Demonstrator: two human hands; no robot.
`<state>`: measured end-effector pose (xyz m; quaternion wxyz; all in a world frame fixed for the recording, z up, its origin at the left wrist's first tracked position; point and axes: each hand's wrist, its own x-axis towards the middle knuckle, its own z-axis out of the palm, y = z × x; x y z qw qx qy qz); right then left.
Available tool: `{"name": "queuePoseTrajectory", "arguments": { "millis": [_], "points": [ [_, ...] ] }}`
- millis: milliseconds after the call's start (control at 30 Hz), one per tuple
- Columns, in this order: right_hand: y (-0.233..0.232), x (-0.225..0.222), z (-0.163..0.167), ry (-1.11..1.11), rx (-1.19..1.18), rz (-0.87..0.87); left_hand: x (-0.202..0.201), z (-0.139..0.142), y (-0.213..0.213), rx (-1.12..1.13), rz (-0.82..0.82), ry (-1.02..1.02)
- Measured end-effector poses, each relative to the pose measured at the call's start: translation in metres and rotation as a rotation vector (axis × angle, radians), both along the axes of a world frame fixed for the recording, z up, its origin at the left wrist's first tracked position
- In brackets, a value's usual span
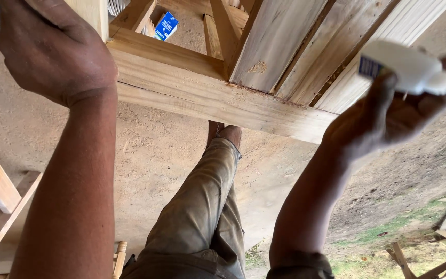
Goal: The person crouches beside a wooden chair frame on the ground and squeezes wood glue from a plastic bottle along the joints between the seat slats and the rail. They press and align the slats by hand, sprinkle sawdust from a container onto the glued joint, and continue applying glue along the seam.
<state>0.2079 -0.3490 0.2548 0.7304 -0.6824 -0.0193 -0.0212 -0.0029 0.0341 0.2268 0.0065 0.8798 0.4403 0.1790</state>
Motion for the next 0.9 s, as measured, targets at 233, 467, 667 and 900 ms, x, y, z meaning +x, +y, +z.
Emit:
{"name": "queuePoseTrajectory", "arguments": {
  "millis": [233,467,667,900],
  "points": [
    [-0.003,-0.001,-0.035,-0.13,-0.271,0.061,0.009,0.005,-0.01,-0.015,0.009,-0.004],
    [0.004,-0.05,0.015,-0.375,-0.774,0.035,0.023,0.008,-0.02,0.024,0.02,-0.054],
    [0.038,-0.085,0.077,0.471,-0.362,0.749,0.031,0.008,-0.031,-0.019,0.127,-0.05],
    [0.042,-0.078,0.092,0.813,-0.191,0.713,0.04,0.013,-0.043,-0.015,0.127,-0.022]
  ]
}}
